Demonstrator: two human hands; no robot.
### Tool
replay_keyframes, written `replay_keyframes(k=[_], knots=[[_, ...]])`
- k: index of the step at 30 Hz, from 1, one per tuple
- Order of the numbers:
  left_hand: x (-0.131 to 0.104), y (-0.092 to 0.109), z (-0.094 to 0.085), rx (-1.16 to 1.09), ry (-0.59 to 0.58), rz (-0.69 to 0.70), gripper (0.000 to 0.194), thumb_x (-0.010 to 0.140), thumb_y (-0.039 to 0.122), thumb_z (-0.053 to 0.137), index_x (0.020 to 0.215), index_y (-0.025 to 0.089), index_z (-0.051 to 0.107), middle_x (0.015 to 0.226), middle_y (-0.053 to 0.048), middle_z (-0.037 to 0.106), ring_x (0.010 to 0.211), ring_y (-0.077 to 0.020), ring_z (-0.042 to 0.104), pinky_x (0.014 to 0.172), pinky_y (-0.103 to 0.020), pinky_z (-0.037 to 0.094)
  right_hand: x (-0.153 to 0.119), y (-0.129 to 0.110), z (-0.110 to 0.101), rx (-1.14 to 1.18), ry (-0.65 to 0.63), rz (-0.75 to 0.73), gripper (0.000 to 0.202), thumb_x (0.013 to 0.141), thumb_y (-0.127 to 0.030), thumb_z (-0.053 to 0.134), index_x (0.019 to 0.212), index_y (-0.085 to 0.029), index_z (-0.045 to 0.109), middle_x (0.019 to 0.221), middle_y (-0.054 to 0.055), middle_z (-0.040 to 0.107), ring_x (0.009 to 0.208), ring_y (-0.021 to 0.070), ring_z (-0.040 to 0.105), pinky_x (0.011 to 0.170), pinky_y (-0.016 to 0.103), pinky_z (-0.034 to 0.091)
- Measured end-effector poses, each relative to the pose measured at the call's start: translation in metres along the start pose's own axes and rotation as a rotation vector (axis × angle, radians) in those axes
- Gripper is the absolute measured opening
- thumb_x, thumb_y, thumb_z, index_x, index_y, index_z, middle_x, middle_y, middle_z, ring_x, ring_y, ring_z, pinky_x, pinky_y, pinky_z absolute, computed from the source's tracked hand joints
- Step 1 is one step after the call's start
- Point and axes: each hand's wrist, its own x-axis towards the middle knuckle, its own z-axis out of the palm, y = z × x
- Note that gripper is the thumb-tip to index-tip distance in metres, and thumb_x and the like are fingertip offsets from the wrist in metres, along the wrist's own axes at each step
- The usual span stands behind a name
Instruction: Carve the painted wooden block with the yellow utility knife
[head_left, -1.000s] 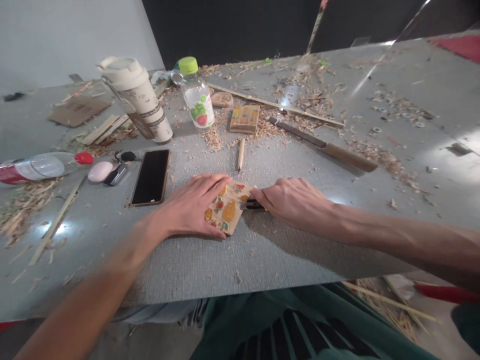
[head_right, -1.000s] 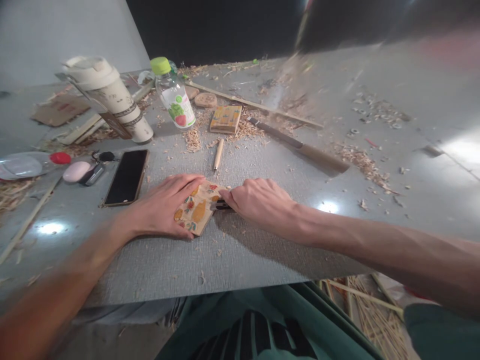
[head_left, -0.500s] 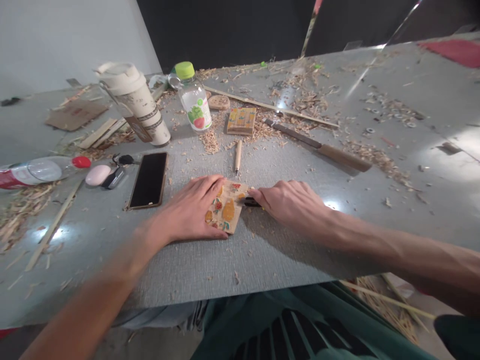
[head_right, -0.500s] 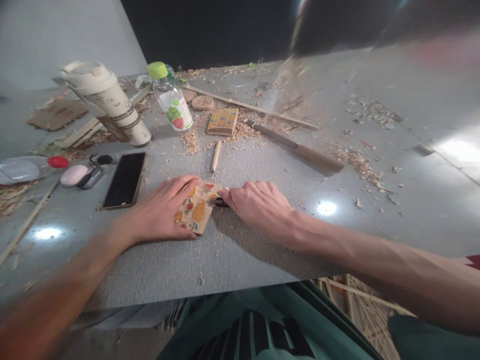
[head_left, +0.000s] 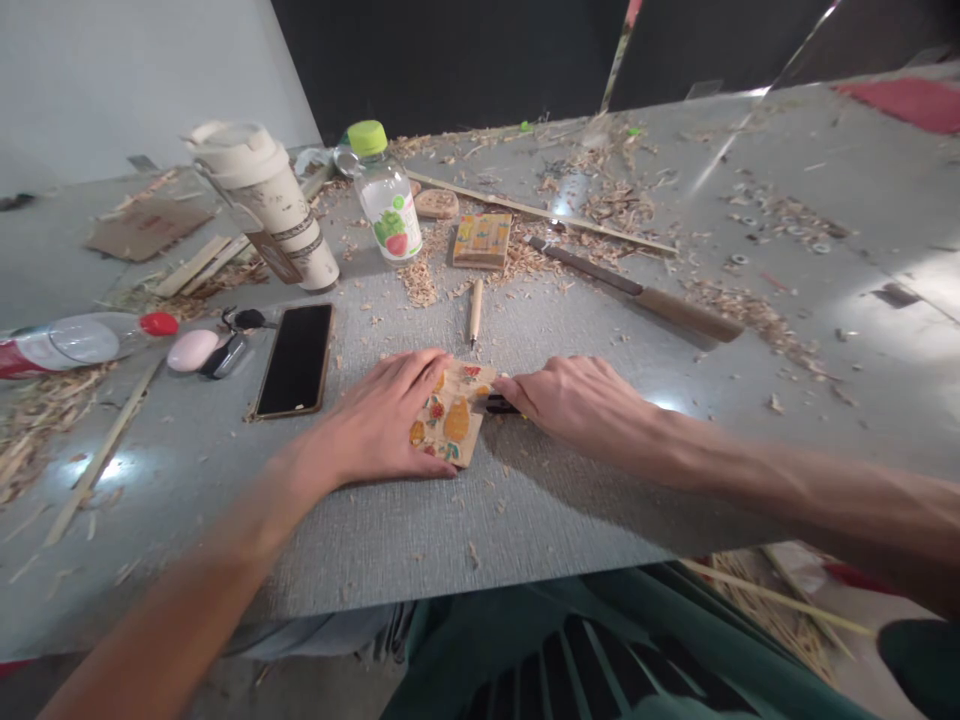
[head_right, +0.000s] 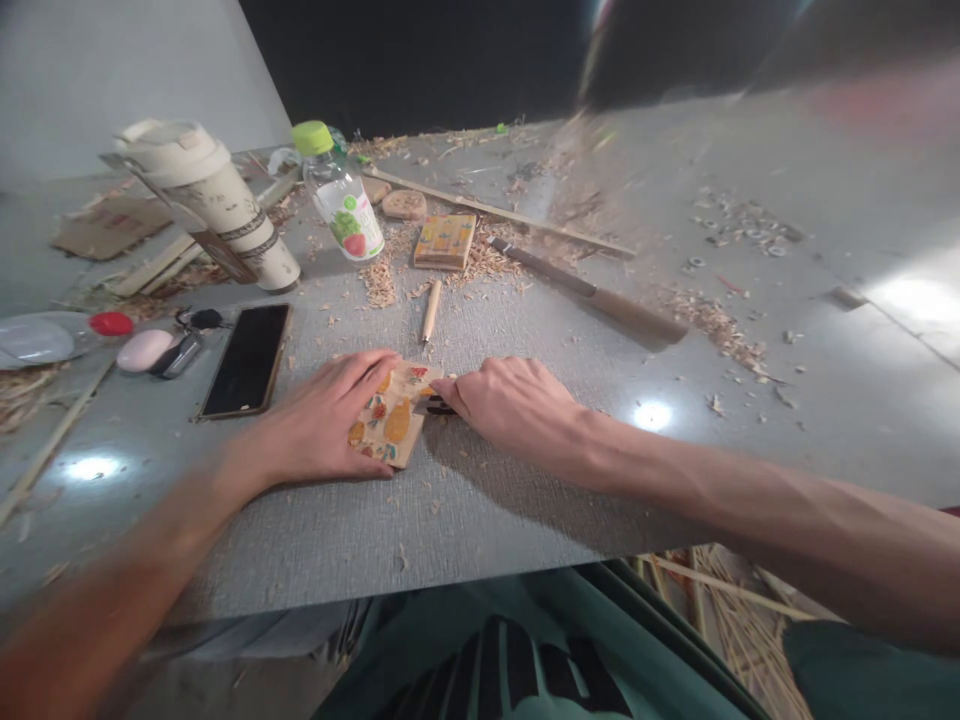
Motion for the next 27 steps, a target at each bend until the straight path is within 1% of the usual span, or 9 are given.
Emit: replay_keyframes(k=[3,8,13,16,18,19,21,23,27], knots=[[0.001,0.0,0.0,-0.005,0.005,0.007,0.125,0.075,0.093,0.063,0.167,0.02,0.024,0.162,-0.022,0.04,0.146,-0.0457,0.044,0.123,-0.061,0.037,0.0,0.0,0.002,-0.003,0.0,0.006,0.06,0.114,-0.045,0.022,0.104,-0.021,0.075,0.067,0.008,0.064,0.055,0.0181,0.052,0.059,0.033,0.022],[0.002,-0.001,0.0,0.006,-0.006,0.006,0.127,0.073,0.095,0.062,0.168,0.019,0.024,0.163,-0.022,0.041,0.146,-0.0462,0.044,0.123,-0.061,0.037,0.004,-0.001,0.001,-0.029,-0.022,0.011,0.066,0.114,-0.047,0.018,0.091,-0.019,0.074,0.068,0.01,0.065,0.056,0.0191,0.055,0.058,0.034,0.022],[0.004,0.0,0.0,0.049,-0.04,0.013,0.127,0.074,0.095,0.06,0.167,0.017,0.022,0.164,-0.022,0.038,0.147,-0.046,0.042,0.125,-0.06,0.033,0.013,0.001,-0.008,-0.035,-0.063,-0.042,0.065,0.114,-0.042,0.022,0.079,-0.019,0.071,0.064,0.008,0.064,0.053,0.0167,0.049,0.057,0.034,0.021],[0.004,-0.005,-0.001,0.058,-0.047,-0.007,0.129,0.073,0.098,0.058,0.166,0.015,0.025,0.163,-0.024,0.039,0.146,-0.0471,0.043,0.124,-0.061,0.035,0.014,-0.001,-0.014,-0.069,-0.121,-0.136,0.056,0.114,-0.038,0.029,0.083,-0.02,0.072,0.064,0.006,0.063,0.052,0.0156,0.047,0.057,0.034,0.022],[0.004,-0.012,-0.003,0.051,-0.023,-0.055,0.127,0.074,0.098,0.055,0.165,0.013,0.027,0.162,-0.026,0.04,0.144,-0.0482,0.046,0.121,-0.062,0.038,0.012,-0.005,-0.016,-0.116,-0.174,-0.259,0.042,0.111,-0.032,0.04,0.088,-0.022,0.074,0.064,0.004,0.064,0.053,0.0157,0.047,0.057,0.034,0.022],[0.003,-0.016,-0.005,0.047,-0.002,-0.076,0.123,0.076,0.097,0.054,0.164,0.015,0.028,0.162,-0.025,0.04,0.144,-0.0479,0.047,0.121,-0.062,0.039,0.01,-0.006,-0.017,-0.134,-0.193,-0.315,0.037,0.11,-0.029,0.044,0.089,-0.023,0.074,0.065,0.004,0.065,0.053,0.0158,0.047,0.057,0.034,0.022],[0.002,-0.022,-0.007,0.026,0.019,-0.078,0.12,0.078,0.097,0.053,0.165,0.017,0.029,0.164,-0.024,0.039,0.146,-0.0467,0.045,0.122,-0.06,0.039,0.008,-0.005,-0.018,-0.143,-0.195,-0.357,0.038,0.111,-0.029,0.042,0.09,-0.022,0.074,0.069,0.004,0.067,0.054,0.0157,0.047,0.057,0.034,0.022],[0.001,-0.023,-0.009,0.008,0.013,-0.082,0.123,0.077,0.098,0.053,0.164,0.015,0.03,0.163,-0.025,0.04,0.145,-0.0464,0.047,0.122,-0.06,0.039,0.01,0.001,-0.018,-0.118,-0.176,-0.315,0.047,0.113,-0.033,0.034,0.091,-0.021,0.074,0.07,0.005,0.068,0.054,0.0153,0.047,0.057,0.035,0.021],[0.0,-0.016,-0.01,0.031,0.006,-0.093,0.125,0.075,0.097,0.056,0.161,0.01,0.033,0.161,-0.026,0.042,0.143,-0.0457,0.049,0.12,-0.059,0.042,0.02,0.015,-0.013,-0.038,-0.104,-0.063,0.067,0.114,-0.046,0.021,0.079,-0.019,0.072,0.064,0.007,0.065,0.053,0.0167,0.048,0.057,0.035,0.022]])
